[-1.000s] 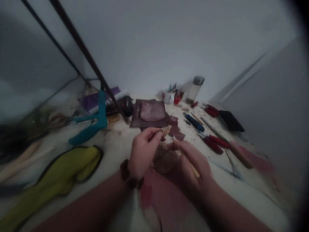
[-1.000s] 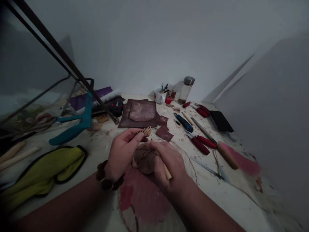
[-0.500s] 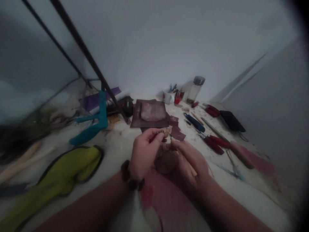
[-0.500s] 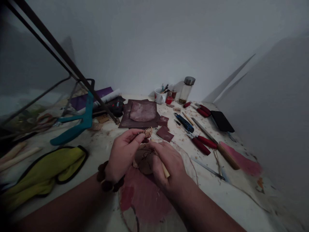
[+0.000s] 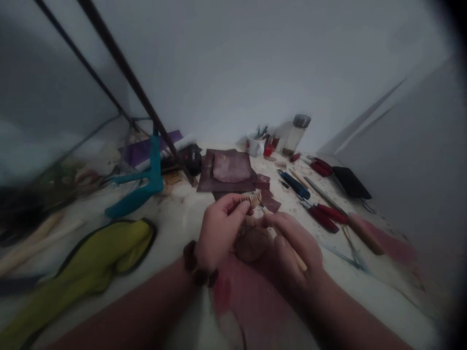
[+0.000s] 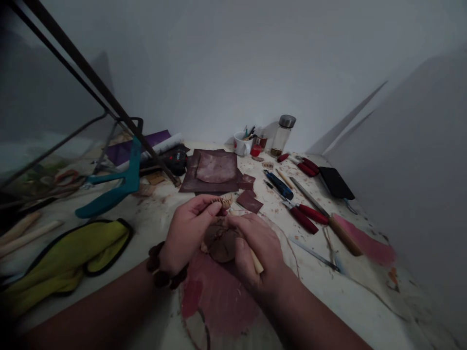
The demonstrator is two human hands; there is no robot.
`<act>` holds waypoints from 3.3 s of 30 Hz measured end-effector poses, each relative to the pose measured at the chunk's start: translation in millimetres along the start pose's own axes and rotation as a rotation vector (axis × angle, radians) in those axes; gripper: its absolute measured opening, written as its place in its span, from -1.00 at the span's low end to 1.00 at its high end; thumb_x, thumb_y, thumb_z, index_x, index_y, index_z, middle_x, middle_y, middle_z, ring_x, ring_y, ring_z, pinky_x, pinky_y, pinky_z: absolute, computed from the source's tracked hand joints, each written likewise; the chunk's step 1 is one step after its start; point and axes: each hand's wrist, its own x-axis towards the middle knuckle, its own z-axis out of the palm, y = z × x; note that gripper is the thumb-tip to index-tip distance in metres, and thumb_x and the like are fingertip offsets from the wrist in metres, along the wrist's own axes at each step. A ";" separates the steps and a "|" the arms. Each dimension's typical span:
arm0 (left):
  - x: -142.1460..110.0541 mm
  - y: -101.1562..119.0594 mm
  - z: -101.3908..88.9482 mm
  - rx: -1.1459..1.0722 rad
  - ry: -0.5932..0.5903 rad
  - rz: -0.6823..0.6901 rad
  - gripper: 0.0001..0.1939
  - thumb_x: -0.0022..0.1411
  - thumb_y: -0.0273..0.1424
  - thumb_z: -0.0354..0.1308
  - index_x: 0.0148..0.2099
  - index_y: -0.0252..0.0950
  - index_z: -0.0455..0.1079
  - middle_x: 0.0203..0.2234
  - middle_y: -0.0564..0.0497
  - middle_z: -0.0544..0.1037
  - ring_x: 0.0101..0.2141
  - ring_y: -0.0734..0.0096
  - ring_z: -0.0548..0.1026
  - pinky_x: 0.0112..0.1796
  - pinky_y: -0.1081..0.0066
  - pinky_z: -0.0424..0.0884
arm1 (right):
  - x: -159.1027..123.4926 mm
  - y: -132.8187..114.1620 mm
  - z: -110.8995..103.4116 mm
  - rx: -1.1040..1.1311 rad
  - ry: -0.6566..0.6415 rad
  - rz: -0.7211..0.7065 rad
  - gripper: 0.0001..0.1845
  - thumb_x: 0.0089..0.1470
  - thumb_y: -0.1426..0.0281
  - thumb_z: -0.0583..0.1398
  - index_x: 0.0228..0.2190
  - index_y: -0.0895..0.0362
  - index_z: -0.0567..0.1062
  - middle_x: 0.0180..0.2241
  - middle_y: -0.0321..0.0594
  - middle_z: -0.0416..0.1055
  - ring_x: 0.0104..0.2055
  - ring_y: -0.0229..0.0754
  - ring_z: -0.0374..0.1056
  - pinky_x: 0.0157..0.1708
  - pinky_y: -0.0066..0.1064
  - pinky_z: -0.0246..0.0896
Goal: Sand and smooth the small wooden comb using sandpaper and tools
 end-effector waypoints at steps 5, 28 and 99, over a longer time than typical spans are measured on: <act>-0.1 2.3 0.3 -0.013 0.021 0.015 -0.81 0.40 -0.24 0.37 -0.03 -0.19 0.71 -0.16 -0.03 0.78 -0.14 0.23 0.70 -0.08 0.31 0.60 | -1.6 5.5 3.0 -0.058 0.002 0.053 -0.62 0.44 0.46 0.11 0.16 0.04 0.58 -0.04 -0.09 0.65 -0.03 0.02 0.60 0.00 -0.09 0.53; -7.2 -1.1 6.2 -0.073 0.015 0.018 -0.76 0.39 -0.29 0.41 0.06 -0.15 0.74 -0.05 -0.05 0.80 -0.05 0.14 0.76 0.03 0.23 0.67 | -6.4 11.6 9.6 -0.079 0.054 0.062 -0.52 0.45 0.42 0.19 0.31 -0.04 0.54 0.13 -0.10 0.67 0.10 0.06 0.64 0.08 -0.08 0.60; -191.7 98.9 3.0 -0.276 -0.047 0.030 -0.67 0.34 -0.17 0.45 0.04 -0.24 0.74 -0.16 -0.11 0.78 -0.18 0.19 0.68 -0.12 0.29 0.58 | -62.4 -142.7 -29.2 0.627 0.133 0.671 -0.71 0.23 0.15 0.39 -0.37 0.11 0.69 -0.43 -0.21 0.60 -0.38 -0.13 0.47 -0.31 -0.34 0.40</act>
